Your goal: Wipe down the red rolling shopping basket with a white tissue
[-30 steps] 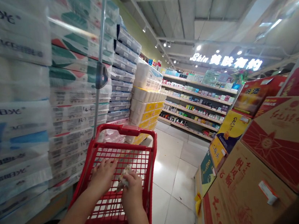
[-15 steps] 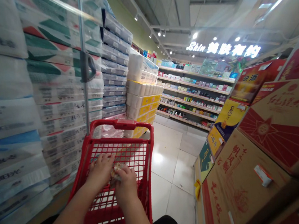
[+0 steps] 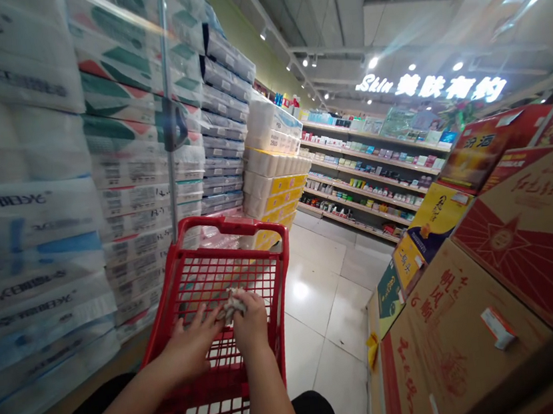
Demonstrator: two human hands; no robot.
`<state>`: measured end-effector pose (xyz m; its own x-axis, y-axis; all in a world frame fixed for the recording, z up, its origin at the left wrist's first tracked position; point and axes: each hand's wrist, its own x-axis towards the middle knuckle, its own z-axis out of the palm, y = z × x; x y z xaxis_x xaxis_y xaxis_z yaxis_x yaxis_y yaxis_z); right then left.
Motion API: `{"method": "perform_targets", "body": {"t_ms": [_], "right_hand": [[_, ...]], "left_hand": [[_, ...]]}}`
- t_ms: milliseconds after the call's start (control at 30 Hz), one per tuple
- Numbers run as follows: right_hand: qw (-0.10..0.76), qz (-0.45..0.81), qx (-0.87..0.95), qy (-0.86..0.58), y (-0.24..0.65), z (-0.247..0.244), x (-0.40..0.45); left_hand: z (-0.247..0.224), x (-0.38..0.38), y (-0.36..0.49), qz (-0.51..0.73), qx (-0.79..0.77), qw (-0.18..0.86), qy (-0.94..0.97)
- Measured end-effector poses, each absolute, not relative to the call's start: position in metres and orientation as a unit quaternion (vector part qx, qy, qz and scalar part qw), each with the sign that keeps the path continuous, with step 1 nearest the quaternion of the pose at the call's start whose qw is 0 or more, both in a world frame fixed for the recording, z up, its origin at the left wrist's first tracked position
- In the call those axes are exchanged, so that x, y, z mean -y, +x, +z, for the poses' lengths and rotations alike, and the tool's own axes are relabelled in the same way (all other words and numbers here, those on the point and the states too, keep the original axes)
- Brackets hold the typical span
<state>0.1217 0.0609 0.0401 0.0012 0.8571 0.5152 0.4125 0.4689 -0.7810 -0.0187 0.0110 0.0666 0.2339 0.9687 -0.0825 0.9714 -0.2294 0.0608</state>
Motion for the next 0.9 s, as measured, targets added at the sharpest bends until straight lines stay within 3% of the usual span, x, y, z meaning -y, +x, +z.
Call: {"method": "perform_targets", "body": {"t_ms": [300, 500, 600, 667, 800, 900], "right_hand": [[0.52, 0.189, 0.702, -0.448, 0.123, 0.041, -0.053], [0.404, 0.055, 0.787, -0.463, 0.118, 0.038, -0.032], [0.374, 0.021, 0.752, -0.543, 0.119, 0.044, -0.026], [0.375, 0.006, 0.727, -0.575, 0.119, 0.047, -0.023], [0.389, 0.018, 0.782, -0.487, 0.117, 0.044, -0.02], [0.396, 0.037, 0.749, -0.53, 0.116, 0.041, -0.017]], "left_hand": [[0.036, -0.015, -0.019, 0.02, -0.614, -0.055, 0.787], [0.039, -0.011, -0.021, 0.039, -0.603, -0.065, 0.794], [0.04, -0.007, -0.021, 0.055, -0.605, -0.064, 0.791], [0.041, -0.004, -0.022, 0.064, -0.606, -0.064, 0.791], [0.047, 0.003, -0.021, 0.071, -0.619, -0.059, 0.78], [0.05, 0.008, -0.021, 0.078, -0.627, -0.052, 0.774]]}}
